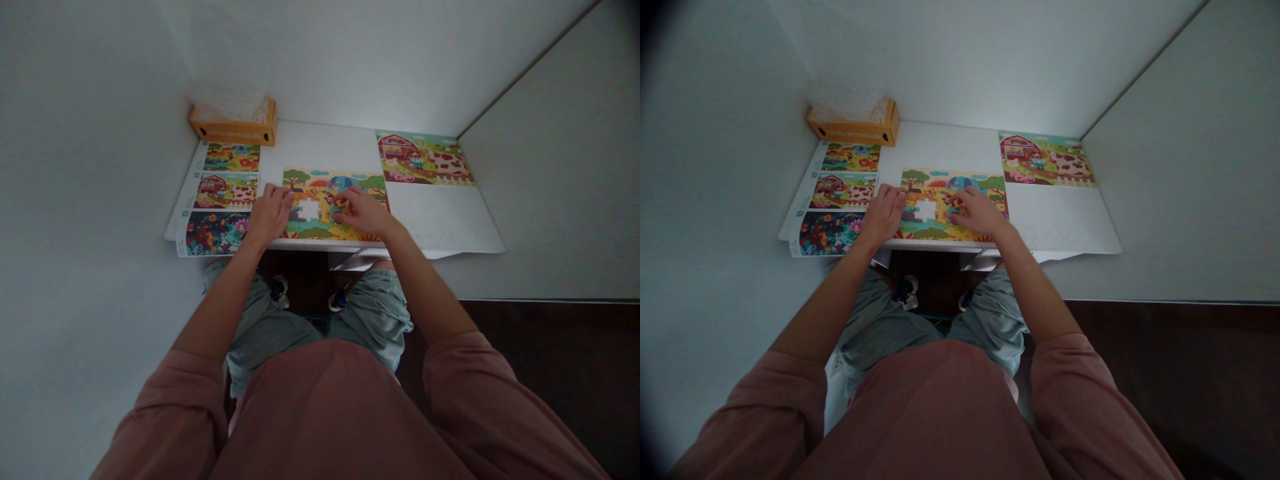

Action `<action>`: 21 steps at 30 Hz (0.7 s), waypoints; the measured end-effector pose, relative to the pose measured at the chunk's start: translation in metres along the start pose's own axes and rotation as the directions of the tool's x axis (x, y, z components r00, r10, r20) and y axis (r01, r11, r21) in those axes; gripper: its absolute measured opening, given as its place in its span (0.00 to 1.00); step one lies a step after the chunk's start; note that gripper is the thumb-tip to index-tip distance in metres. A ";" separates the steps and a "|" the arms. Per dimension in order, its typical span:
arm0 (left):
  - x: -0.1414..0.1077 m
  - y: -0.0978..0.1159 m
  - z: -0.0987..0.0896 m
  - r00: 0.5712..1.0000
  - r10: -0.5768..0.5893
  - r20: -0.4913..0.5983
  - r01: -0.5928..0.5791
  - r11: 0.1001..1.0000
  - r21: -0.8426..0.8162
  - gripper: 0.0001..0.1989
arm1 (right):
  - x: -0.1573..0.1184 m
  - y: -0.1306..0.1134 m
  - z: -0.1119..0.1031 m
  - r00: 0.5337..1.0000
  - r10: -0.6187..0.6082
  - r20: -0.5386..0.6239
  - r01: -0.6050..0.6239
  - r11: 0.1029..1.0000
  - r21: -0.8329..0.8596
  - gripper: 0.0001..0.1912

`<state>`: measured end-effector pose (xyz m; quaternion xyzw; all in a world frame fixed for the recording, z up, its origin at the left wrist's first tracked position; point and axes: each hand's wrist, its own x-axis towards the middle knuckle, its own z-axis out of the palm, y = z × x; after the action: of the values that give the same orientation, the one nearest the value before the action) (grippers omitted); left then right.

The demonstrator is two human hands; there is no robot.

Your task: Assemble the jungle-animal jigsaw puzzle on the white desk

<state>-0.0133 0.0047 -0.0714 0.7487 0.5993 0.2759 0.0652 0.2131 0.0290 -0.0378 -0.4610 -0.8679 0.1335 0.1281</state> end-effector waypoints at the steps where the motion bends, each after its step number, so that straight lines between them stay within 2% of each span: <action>1: 0.000 0.000 0.000 1.000 0.004 -0.003 -0.004 1.000 0.013 0.17 | -0.001 -0.001 -0.001 0.999 -0.012 0.032 0.012 1.000 -0.012 0.18; 3: 0.000 0.001 -0.001 1.000 0.007 -0.007 -0.007 0.999 0.033 0.17 | -0.004 -0.002 -0.001 0.999 0.007 0.053 -0.005 0.999 -0.045 0.19; 8: 0.001 0.003 -0.001 1.000 -0.007 0.022 0.006 0.999 0.038 0.18 | -0.012 -0.005 0.006 0.998 0.053 -0.026 -0.056 0.993 -0.104 0.19; 11: 0.000 0.003 -0.002 1.000 -0.011 0.025 0.010 1.000 0.023 0.18 | -0.015 -0.005 0.006 0.999 0.048 -0.019 -0.050 0.992 -0.119 0.17; 16: -0.001 0.005 -0.003 1.000 -0.006 0.028 0.006 1.000 -0.004 0.19 | -0.022 -0.004 -0.001 0.997 -0.071 -0.002 0.071 0.995 -0.071 0.13; 19: -0.001 0.006 -0.004 0.999 -0.019 0.028 0.018 1.000 0.015 0.18 | -0.032 -0.007 -0.003 0.991 -0.131 -0.005 0.130 0.989 -0.073 0.16; 21: -0.001 0.007 -0.005 0.999 -0.017 0.035 0.016 0.999 0.033 0.18 | -0.040 -0.011 -0.002 0.984 -0.173 0.051 0.177 0.981 -0.082 0.17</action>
<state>-0.0102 0.0008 -0.0645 0.7493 0.6087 0.2524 0.0659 0.2271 -0.0098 -0.0356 -0.3850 -0.9126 0.0942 0.1004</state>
